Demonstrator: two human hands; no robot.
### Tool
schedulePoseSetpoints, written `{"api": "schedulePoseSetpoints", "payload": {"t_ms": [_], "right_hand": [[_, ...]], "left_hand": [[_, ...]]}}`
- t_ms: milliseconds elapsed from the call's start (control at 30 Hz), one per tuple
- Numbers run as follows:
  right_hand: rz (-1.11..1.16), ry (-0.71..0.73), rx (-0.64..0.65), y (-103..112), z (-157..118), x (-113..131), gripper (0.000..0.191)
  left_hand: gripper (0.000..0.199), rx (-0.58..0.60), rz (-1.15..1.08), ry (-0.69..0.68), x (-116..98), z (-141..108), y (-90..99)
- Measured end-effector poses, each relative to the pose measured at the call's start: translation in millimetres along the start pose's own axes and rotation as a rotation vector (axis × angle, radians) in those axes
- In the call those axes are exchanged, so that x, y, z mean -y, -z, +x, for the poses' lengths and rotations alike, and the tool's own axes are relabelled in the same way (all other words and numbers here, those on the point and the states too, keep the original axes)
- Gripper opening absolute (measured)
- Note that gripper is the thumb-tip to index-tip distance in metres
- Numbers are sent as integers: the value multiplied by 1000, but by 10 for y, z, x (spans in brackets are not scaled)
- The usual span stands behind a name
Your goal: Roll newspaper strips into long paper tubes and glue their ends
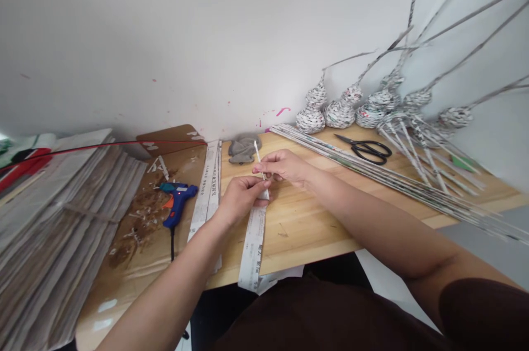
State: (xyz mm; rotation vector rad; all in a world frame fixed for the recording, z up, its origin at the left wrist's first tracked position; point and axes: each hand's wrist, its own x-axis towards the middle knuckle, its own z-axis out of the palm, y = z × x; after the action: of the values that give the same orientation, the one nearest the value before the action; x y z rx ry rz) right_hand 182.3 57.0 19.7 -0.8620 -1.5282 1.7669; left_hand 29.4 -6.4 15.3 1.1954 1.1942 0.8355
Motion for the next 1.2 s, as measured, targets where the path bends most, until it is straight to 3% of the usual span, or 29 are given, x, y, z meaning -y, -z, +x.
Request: {"api": "schedulePoseSetpoints", "payload": {"t_ms": [300,367,533,900,1100,1200], "right_hand": [[-145,105,-149,-54,68,-116,37],[-167,102,-128,-46,56,-98,37],[-76,-41,59,0,23,-49,34],[47,-20,-96,-64,25,-37,36],[-22,-48,96,21,26,-43,34],[6,-31,-3,9,35,-66,31]], "left_hand": [[28,73,-50,16,105,23,51],[28,83,-71,29,118,20,55],[26,101,-85,57,124,0,62],[27,164,-95,89,120,-31,55],[29,130,-98,102,132,-14,79],[28,144,-86,102,134,-6,82]]}}
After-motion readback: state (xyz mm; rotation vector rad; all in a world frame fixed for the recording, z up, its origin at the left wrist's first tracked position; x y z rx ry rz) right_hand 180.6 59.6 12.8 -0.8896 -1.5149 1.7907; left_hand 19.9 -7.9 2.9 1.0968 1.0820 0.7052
